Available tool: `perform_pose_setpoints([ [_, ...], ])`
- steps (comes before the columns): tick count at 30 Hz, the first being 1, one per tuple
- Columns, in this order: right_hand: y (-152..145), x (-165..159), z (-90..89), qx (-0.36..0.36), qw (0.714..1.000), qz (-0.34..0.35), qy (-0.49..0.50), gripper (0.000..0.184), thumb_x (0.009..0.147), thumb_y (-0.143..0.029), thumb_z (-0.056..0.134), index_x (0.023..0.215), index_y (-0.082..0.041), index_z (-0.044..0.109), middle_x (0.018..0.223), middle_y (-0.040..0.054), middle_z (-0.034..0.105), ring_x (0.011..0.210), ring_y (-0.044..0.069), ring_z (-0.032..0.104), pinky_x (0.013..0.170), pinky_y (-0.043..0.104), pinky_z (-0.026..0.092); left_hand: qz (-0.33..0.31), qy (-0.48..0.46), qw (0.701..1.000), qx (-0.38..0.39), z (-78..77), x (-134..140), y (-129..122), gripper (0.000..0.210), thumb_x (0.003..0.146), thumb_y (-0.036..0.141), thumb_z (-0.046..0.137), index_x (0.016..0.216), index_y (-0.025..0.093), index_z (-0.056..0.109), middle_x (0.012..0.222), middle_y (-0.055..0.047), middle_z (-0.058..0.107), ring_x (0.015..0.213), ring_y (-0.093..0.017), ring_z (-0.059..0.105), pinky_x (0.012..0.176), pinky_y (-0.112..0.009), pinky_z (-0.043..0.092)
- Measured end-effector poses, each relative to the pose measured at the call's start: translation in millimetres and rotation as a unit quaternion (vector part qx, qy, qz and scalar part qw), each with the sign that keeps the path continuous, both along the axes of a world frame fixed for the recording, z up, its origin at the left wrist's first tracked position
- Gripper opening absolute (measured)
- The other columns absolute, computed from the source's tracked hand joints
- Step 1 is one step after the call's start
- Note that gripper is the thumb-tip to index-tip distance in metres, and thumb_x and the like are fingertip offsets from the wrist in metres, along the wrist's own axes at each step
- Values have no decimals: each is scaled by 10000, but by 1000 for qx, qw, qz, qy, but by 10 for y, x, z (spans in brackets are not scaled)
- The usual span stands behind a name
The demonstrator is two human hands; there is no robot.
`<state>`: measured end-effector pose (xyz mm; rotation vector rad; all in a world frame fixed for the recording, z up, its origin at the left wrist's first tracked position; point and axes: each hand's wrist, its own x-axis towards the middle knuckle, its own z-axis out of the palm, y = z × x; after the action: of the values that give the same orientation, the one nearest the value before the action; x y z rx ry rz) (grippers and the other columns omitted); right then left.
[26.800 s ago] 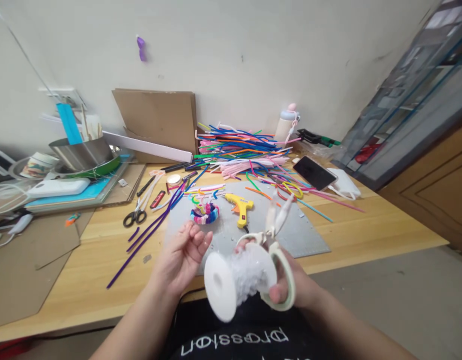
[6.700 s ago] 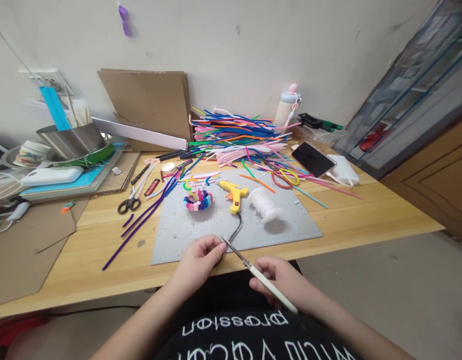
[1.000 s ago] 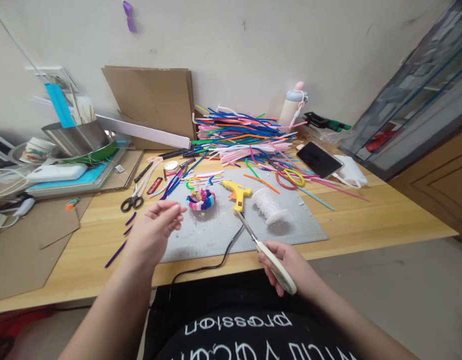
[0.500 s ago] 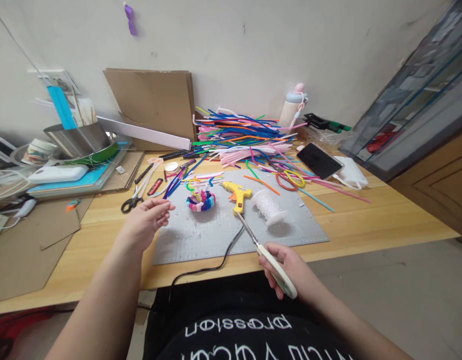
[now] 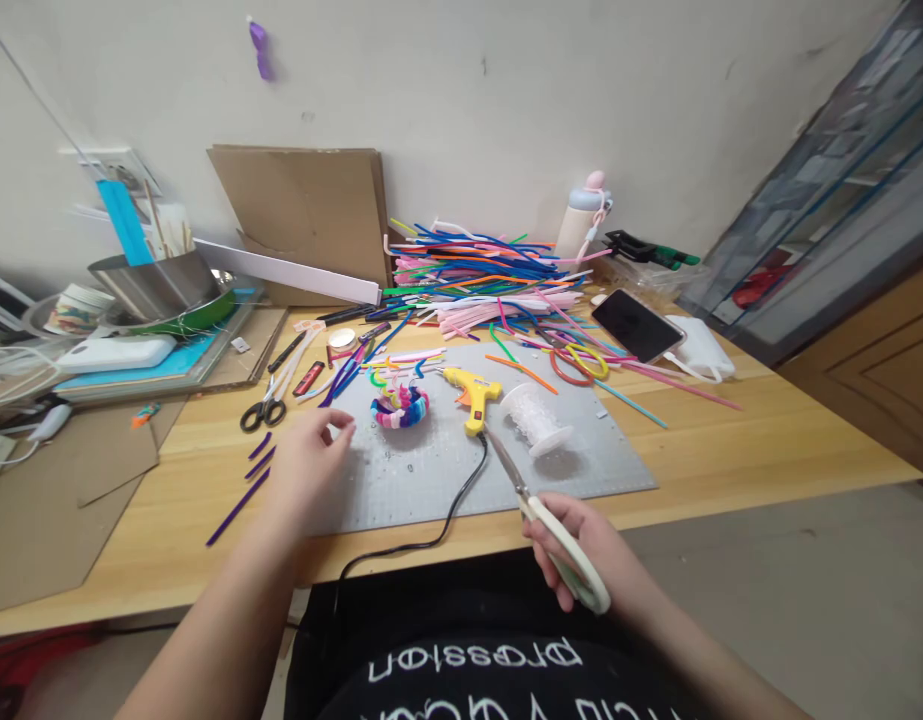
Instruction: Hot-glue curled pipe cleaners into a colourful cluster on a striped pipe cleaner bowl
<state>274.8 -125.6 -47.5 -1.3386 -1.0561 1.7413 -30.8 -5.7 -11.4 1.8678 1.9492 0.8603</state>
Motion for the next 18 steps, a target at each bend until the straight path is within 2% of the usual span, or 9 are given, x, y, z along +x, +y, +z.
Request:
perform_pose_setpoints([
  [1,-16,29,12,11,1000,-10,13,423,753,-571,650,757,-189,469,459,-47,579,278,66,475,286,135,298,-40,5,999,-7,-10,33,-68,190,721,379,616,798,225,697,766,-25,658,726,-221,580,733,-339,445],
  [4,-51,140,80,63,994,-76,33,430,753,-584,651,826,-180,521,483,-45,571,304,69,483,313,154,326,-154,15,988,-9,-95,81,-214,223,733,369,631,898,238,703,987,-40,674,915,-240,591,860,-348,441],
  [6,-40,220,135,99,986,-133,25,398,776,-563,643,852,-184,547,503,-40,567,328,74,494,337,171,347,-168,23,986,-5,-168,65,-247,169,773,339,601,865,235,697,959,-53,674,950,-261,586,887,-372,423],
  [10,102,365,204,136,962,-236,-33,331,777,-518,664,859,-217,551,560,-39,551,400,92,501,397,215,393,-148,17,989,-17,-251,2,-224,134,820,313,569,780,238,673,848,-55,668,842,-255,611,791,-347,447],
  [13,274,467,204,182,925,-306,-136,352,734,-480,713,915,-245,524,746,-5,606,577,142,569,550,276,476,-124,-8,992,2,-234,6,-236,90,801,296,601,791,248,678,894,-48,669,840,-247,613,787,-325,446],
  [15,381,517,189,203,892,-304,-266,463,684,-494,741,1001,-252,507,929,49,634,746,214,608,665,347,490,-82,-27,995,45,-188,56,-280,75,789,262,610,813,252,680,947,-45,662,854,-241,607,768,-308,444],
  [18,496,500,161,231,828,-235,-453,737,579,-554,776,1149,-210,462,1099,143,616,955,344,587,784,457,456,-22,-30,992,119,-72,226,-373,108,812,215,572,869,247,657,982,-47,633,840,-224,585,672,-285,435],
])
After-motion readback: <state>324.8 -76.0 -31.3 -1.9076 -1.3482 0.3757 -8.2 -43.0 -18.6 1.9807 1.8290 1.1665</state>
